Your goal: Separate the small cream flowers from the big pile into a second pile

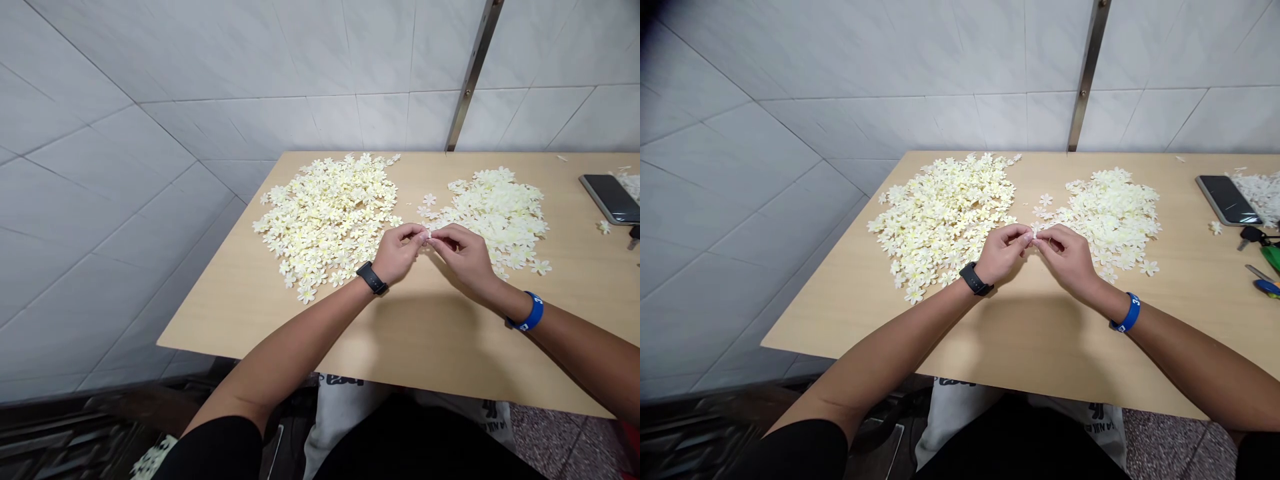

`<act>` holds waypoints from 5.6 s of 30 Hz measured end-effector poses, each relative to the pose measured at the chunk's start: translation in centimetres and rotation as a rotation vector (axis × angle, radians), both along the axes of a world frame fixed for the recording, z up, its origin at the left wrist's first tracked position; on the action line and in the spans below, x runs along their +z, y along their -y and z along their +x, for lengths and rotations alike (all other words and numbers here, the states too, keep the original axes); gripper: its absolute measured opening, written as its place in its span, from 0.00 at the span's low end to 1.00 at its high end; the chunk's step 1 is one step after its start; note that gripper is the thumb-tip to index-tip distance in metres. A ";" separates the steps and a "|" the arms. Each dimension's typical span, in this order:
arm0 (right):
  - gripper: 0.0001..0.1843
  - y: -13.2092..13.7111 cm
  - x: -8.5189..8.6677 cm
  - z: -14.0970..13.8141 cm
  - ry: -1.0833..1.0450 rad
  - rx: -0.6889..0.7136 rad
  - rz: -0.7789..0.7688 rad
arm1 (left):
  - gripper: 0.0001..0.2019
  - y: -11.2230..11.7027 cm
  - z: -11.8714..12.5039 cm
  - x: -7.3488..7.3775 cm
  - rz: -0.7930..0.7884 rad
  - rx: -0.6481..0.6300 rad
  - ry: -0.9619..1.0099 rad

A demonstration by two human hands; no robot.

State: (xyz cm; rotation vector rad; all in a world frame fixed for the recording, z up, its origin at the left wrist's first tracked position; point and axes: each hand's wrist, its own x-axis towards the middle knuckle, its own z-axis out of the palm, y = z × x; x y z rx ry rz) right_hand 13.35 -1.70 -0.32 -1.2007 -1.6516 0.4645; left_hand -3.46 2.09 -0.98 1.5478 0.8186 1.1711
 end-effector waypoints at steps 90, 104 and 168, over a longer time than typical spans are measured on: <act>0.08 -0.3 -0.2 0.6 0.019 0.012 0.111 | 0.25 -0.1 -0.1 0.3 -0.216 -0.105 0.102; 0.10 -0.3 0.4 0.5 0.030 -0.036 0.124 | 0.15 -0.3 -0.1 0.8 -0.183 -0.027 0.090; 0.08 0.0 0.6 0.4 -0.086 0.036 0.002 | 0.26 -0.4 -0.4 0.7 -0.133 -0.138 0.045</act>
